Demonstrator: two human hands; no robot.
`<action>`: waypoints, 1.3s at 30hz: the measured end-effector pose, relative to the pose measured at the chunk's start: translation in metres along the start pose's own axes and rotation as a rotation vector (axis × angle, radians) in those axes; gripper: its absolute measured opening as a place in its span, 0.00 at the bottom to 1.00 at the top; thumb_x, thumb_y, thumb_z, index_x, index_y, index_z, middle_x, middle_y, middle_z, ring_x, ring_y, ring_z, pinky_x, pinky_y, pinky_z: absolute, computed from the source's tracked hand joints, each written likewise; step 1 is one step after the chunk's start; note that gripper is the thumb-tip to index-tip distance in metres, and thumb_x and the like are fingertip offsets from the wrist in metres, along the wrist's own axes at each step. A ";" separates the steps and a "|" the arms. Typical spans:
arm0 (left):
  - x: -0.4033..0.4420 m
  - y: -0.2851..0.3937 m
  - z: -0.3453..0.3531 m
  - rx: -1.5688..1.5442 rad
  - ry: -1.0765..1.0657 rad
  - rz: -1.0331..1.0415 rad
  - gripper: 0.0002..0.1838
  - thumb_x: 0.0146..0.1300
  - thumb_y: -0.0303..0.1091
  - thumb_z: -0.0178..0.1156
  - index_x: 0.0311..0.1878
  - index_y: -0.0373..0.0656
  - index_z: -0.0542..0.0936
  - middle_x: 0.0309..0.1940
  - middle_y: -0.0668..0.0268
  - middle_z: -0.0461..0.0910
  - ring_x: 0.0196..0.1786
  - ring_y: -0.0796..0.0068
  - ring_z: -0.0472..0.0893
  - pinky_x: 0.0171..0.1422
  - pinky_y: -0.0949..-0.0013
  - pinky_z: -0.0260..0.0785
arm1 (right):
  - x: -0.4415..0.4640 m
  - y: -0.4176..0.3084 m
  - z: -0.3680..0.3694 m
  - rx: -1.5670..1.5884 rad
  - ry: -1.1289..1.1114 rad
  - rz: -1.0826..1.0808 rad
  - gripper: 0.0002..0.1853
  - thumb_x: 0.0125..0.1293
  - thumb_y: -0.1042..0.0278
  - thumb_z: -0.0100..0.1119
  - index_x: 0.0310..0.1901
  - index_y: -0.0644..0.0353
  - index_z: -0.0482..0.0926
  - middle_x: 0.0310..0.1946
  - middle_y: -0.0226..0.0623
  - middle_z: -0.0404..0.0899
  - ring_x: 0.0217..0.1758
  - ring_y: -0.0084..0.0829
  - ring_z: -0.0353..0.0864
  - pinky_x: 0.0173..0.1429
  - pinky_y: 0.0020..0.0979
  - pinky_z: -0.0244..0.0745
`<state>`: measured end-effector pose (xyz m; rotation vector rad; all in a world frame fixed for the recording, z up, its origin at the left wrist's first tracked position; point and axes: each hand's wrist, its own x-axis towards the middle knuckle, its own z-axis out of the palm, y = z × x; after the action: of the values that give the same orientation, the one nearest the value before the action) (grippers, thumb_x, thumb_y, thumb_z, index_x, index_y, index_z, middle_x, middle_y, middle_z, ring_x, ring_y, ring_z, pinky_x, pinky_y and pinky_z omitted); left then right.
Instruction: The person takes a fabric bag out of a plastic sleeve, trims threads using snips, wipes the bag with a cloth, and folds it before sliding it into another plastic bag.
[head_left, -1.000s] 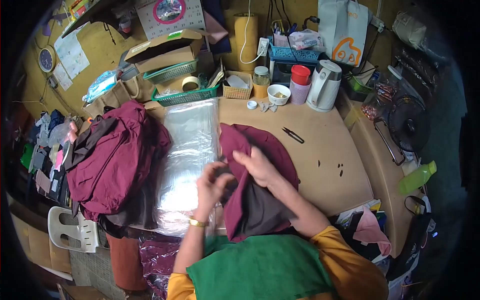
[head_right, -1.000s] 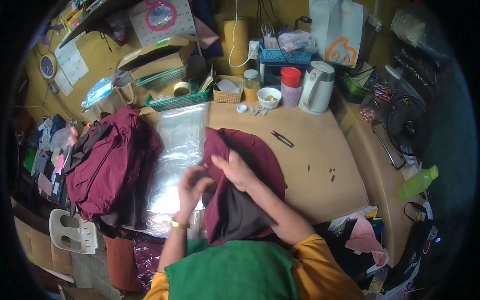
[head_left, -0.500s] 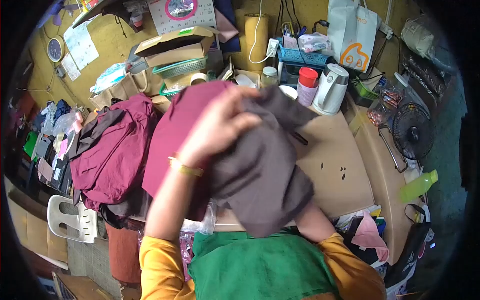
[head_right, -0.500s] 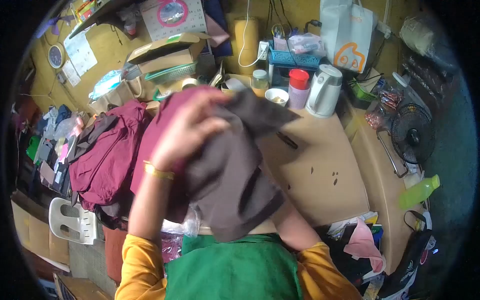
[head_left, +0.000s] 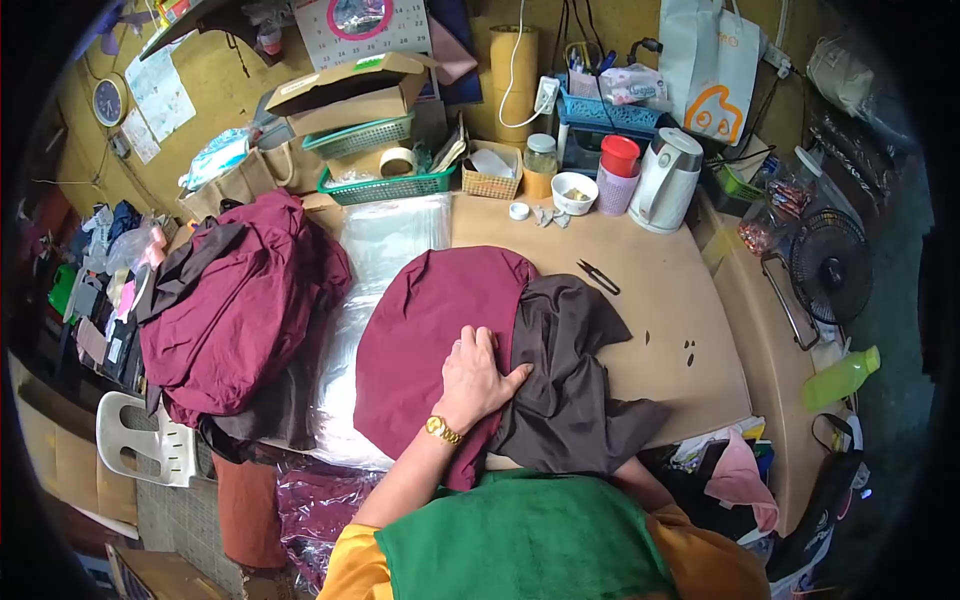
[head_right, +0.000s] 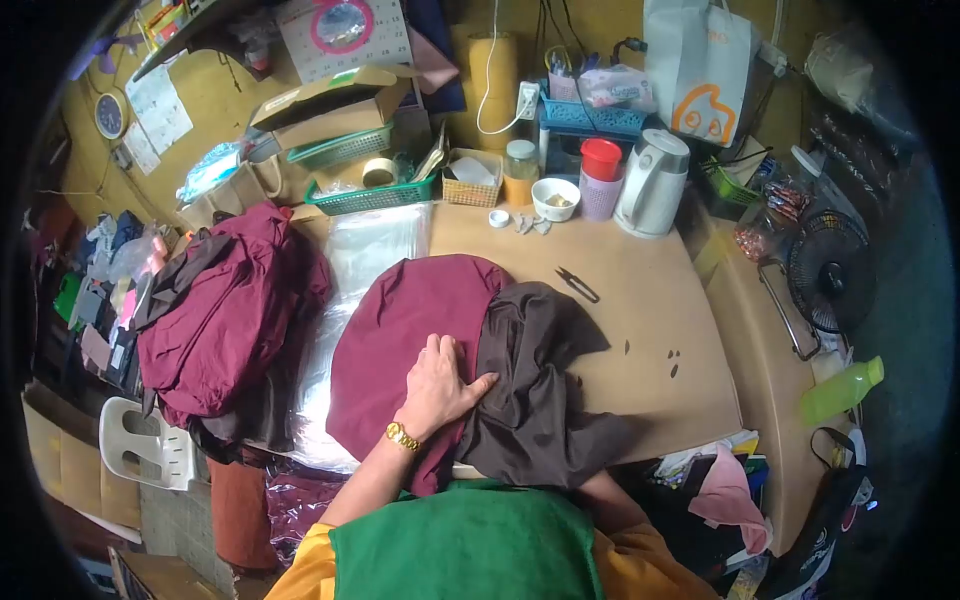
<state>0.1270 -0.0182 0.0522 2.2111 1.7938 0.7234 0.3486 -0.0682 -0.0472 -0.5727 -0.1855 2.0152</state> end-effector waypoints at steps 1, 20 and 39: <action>0.004 0.002 0.000 0.075 -0.037 -0.023 0.33 0.51 0.53 0.72 0.47 0.34 0.73 0.46 0.51 0.72 0.48 0.49 0.80 0.50 0.53 0.77 | 0.000 0.002 0.001 -0.013 0.001 0.004 0.23 0.73 0.59 0.50 0.64 0.61 0.72 0.63 0.41 0.75 0.65 0.40 0.73 0.70 0.42 0.68; 0.004 0.060 -0.110 -0.029 0.125 0.427 0.17 0.57 0.26 0.55 0.50 0.32 0.73 0.70 0.50 0.67 0.74 0.44 0.63 0.78 0.34 0.41 | 0.054 0.027 0.074 -0.678 -0.208 -0.118 0.24 0.76 0.59 0.46 0.68 0.60 0.66 0.67 0.38 0.70 0.69 0.38 0.69 0.73 0.40 0.64; 0.005 -0.011 -0.106 -0.990 0.381 0.002 0.14 0.71 0.25 0.48 0.54 0.33 0.78 0.58 0.61 0.80 0.49 0.82 0.72 0.61 0.73 0.54 | 0.119 -0.010 0.200 -0.781 -0.548 -0.356 0.25 0.79 0.58 0.42 0.72 0.59 0.61 0.71 0.35 0.65 0.73 0.36 0.65 0.76 0.39 0.60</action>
<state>0.0668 -0.0263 0.1393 1.4480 1.1142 1.6584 0.2159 0.0609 0.0936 -0.3943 -1.3457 1.6577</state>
